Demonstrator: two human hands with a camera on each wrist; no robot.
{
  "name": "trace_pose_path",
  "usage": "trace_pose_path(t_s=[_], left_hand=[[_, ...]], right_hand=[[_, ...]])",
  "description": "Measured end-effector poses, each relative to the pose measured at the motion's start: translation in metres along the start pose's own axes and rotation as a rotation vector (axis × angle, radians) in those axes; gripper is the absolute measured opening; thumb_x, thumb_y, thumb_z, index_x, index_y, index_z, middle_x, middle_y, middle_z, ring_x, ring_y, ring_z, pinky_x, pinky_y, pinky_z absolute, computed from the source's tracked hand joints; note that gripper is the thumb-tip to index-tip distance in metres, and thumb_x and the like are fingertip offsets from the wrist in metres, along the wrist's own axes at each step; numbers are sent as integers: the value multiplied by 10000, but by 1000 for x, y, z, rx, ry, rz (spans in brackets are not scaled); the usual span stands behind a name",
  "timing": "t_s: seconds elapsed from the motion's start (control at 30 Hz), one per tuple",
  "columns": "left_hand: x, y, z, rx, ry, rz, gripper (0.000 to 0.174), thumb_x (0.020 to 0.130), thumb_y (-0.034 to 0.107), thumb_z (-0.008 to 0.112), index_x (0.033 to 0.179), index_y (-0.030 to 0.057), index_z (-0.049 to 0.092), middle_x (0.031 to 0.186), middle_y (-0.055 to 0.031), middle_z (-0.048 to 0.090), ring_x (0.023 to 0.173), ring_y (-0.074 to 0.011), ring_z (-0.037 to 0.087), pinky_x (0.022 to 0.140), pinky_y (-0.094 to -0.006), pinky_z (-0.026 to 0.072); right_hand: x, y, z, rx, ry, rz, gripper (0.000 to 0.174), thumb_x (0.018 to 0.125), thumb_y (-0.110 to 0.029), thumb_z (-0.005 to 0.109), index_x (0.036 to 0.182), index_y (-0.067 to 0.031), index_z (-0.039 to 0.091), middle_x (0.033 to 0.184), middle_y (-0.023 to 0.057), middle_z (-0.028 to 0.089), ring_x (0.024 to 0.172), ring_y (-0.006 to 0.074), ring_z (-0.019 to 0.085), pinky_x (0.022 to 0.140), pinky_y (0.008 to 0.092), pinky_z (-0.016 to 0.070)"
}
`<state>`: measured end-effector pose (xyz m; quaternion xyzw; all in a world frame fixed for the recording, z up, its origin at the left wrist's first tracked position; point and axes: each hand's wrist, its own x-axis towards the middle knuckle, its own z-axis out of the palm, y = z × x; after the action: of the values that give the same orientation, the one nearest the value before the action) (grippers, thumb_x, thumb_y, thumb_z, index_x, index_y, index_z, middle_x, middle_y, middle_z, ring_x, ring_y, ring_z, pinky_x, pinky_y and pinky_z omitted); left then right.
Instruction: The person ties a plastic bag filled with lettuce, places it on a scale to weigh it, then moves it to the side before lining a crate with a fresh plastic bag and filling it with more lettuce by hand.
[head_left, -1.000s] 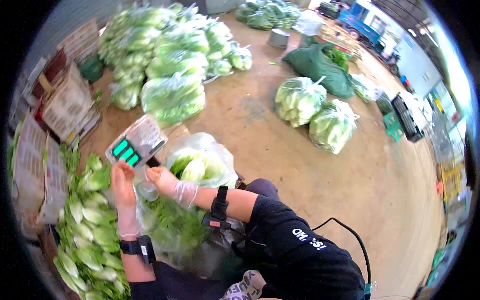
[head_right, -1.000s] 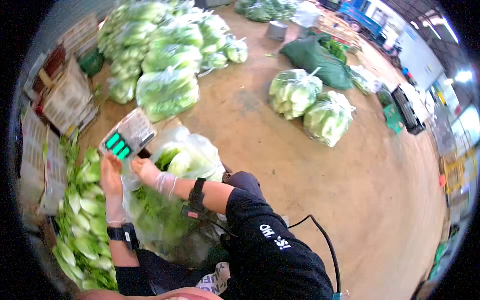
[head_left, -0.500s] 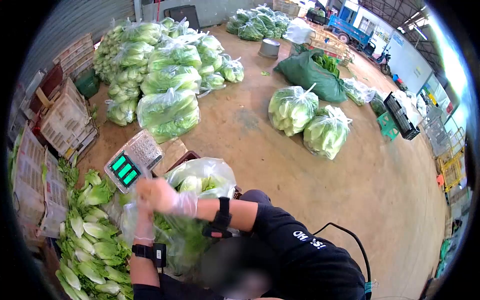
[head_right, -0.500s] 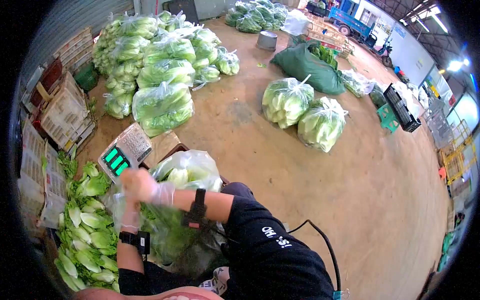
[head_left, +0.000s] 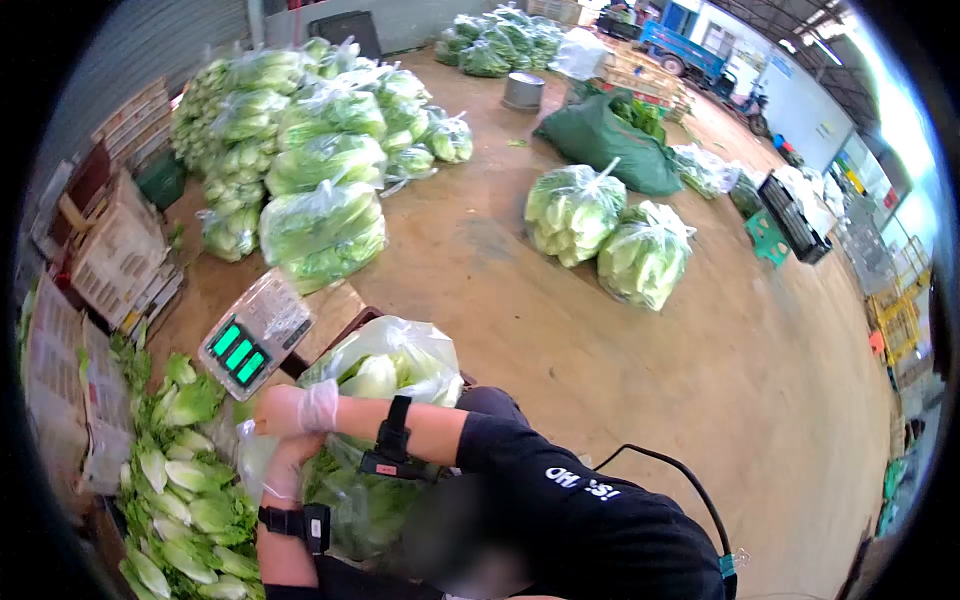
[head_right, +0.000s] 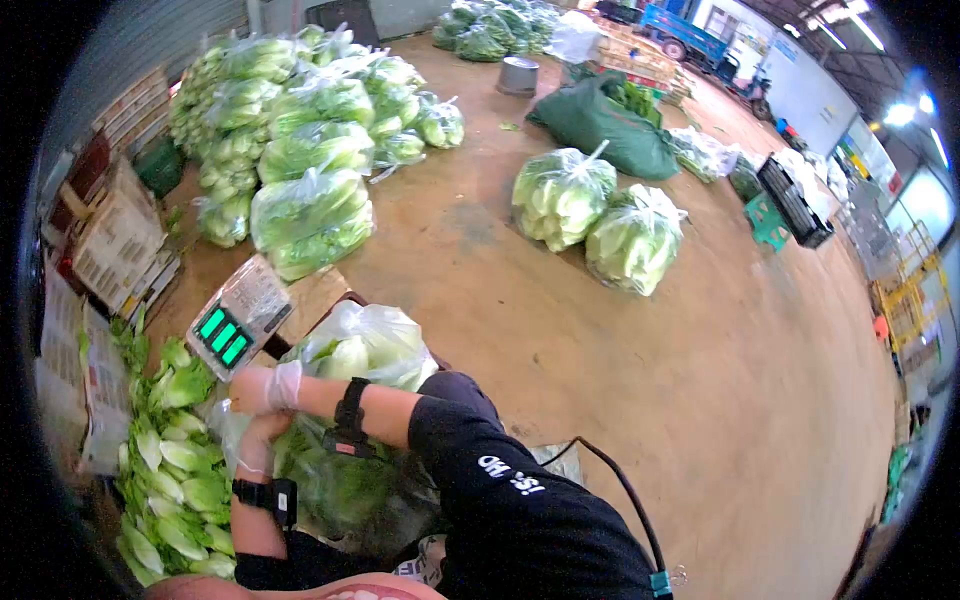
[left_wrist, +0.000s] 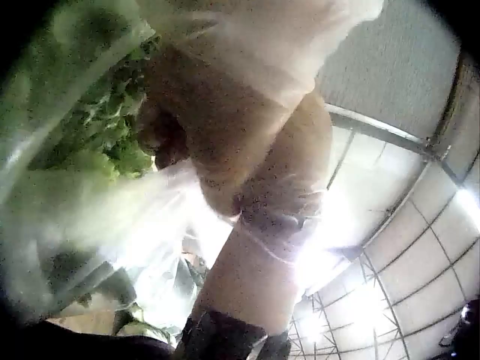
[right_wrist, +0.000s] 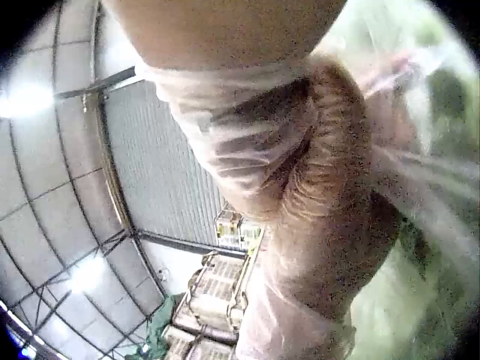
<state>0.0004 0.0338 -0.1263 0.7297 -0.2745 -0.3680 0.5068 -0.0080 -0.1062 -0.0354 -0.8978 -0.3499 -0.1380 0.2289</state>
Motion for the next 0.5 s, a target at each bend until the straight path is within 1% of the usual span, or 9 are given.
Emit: trace_pose_path(t_s=[0.1, 0.17, 0.2, 0.23, 0.27, 0.33, 0.4, 0.47, 0.5], left_hand=[[39, -40, -13, 526, 331, 386, 248, 849, 233, 525, 954, 23, 604, 924, -35, 582, 826, -148, 515, 779, -277, 426], [22, 16, -6, 379, 277, 89, 347, 871, 330, 462, 964, 22, 591, 876, -44, 560, 786, -165, 497, 722, -288, 416], [6, 59, 5, 322, 250, -78, 398, 883, 379, 430, 969, 22, 584, 852, -48, 549, 766, -174, 488, 693, -294, 412], [-7, 98, 16, 287, 238, -213, 451, 894, 427, 399, 974, 21, 577, 827, -52, 538, 747, -182, 479, 665, -299, 407], [2, 75, 10, 180, 201, -94, 499, 866, 526, 379, 872, 73, 589, 785, -11, 511, 689, -138, 444, 583, -280, 375], [-8, 111, 28, 75, 209, -230, 499, 860, 542, 372, 887, 96, 594, 778, -11, 521, 704, -138, 469, 593, -282, 377], [-29, 88, 28, 125, 217, 264, 260, 911, 225, 365, 1002, 87, 566, 994, -58, 545, 939, -152, 502, 797, -269, 415], [-32, 137, 34, 584, 34, 457, 308, 815, 36, 355, 1050, 36, 553, 1114, -107, 538, 1046, -191, 494, 888, -311, 398], [-28, 124, 24, 505, -150, 382, 300, 846, 62, 327, 1012, 42, 577, 1069, -107, 575, 986, -207, 529, 898, -318, 379]], right_hand=[[-24, -11, -46, 104, -21, 352, 222, 699, -279, 541, 749, -97, 659, 769, 103, 637, 692, 287, 607, 608, 366, 485], [-52, -12, -90, 34, -280, 517, 225, 672, -302, 574, 732, -109, 673, 752, 80, 644, 695, 274, 616, 597, 350, 486], [-62, -12, -102, 155, -491, 467, 242, 649, -313, 602, 743, -103, 676, 732, 90, 643, 702, 277, 621, 593, 357, 488], [-69, -12, -96, 175, -485, 477, 242, 649, -313, 602, 743, -103, 676, 732, 90, 643, 702, 277, 621, 593, 357, 488], [-77, -10, -85, 29, -381, 454, 208, 648, -285, 591, 700, -98, 666, 684, 108, 631, 671, 285, 617, 580, 365, 485], [-83, -14, -76, -153, -198, 397, 159, 648, -235, 576, 639, -95, 651, 633, 123, 619, 625, 288, 614, 546, 371, 478], [-78, -40, -88, -84, -180, 306, 124, 640, -198, 571, 606, -101, 642, 624, 114, 618, 588, 261, 612, 494, 367, 466], [-79, -74, -52, -131, -168, 171, 89, 614, -153, 566, 585, -103, 633, 600, 93, 612, 514, 191, 585, 398, 362, 431], [-93, -83, -6, -308, -98, 11, 98, 635, -145, 557, 591, -103, 633, 581, 69, 601, 502, 176, 574, 368, 354, 410]])
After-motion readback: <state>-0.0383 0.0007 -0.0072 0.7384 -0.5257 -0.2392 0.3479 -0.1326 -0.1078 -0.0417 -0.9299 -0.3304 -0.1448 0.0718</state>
